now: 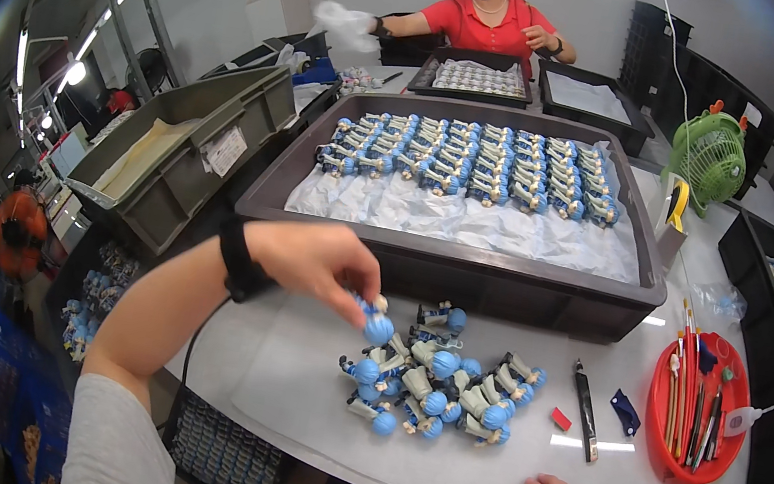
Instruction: The person assembles small blue and white figurines by hand, picking them from a tray and placing them into a bin. The person repeatedly handles the figurines, joining parts together, and organizes them in a container.
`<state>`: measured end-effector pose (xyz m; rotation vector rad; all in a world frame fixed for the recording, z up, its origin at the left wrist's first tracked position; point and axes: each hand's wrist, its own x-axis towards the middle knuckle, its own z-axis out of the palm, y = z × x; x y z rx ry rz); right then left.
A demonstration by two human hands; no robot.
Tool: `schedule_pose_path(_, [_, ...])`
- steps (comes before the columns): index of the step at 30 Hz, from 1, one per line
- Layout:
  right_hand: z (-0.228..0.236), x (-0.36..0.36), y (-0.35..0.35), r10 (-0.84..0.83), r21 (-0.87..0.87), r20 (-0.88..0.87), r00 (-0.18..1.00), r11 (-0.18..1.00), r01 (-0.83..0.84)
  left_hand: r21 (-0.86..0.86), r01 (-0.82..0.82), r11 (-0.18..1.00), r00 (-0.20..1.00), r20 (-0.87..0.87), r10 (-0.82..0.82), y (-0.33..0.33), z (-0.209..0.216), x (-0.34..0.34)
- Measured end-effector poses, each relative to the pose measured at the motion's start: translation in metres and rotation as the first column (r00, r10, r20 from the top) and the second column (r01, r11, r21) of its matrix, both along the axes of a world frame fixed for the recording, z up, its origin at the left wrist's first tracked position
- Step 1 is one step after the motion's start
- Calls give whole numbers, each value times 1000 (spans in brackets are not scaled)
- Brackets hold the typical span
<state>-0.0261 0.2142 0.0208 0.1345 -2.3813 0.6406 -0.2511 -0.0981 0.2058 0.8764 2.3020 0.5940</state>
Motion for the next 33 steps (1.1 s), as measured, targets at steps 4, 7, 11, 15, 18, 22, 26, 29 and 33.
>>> schedule_pose_path(4, [2,-2,-1,27,-15,2,1000,1000,-27,-32,101,994,995,-11,-102,15,-41,22])
schedule_pose_path(7, [1,-3,0,18,-12,12,1000,1000,-18,17,195,981,967,-172,-190,15,-50,19])
schedule_pose_path(11, [0,-3,3,-2,-3,23,1000,1000,2,173,22,985,978,-210,15,24,1,-13])
schedule_pose_path(15, [3,-3,6,2,3,17,1000,1000,-2,77,-43,996,901,-428,72,32,21,-93])
schedule_pose_path(18, [13,-4,6,50,24,-5,999,998,-50,-126,-97,987,844,-537,15,33,10,-143])
schedule_pose_path(22, [10,-5,8,45,28,-2,999,999,-45,-389,-189,901,876,-482,-25,45,-27,-202])
schedule_pose_path(26, [12,-7,8,26,48,35,999,998,-27,-530,-243,813,888,-459,-34,66,-43,-223])
schedule_pose_path(29, [12,-7,10,29,50,51,998,998,-32,-561,-238,793,881,-468,-66,67,-46,-225])
schedule_pose_path(33, [13,-8,11,48,37,55,997,998,-50,-456,-183,871,865,-496,-78,52,-63,-241])
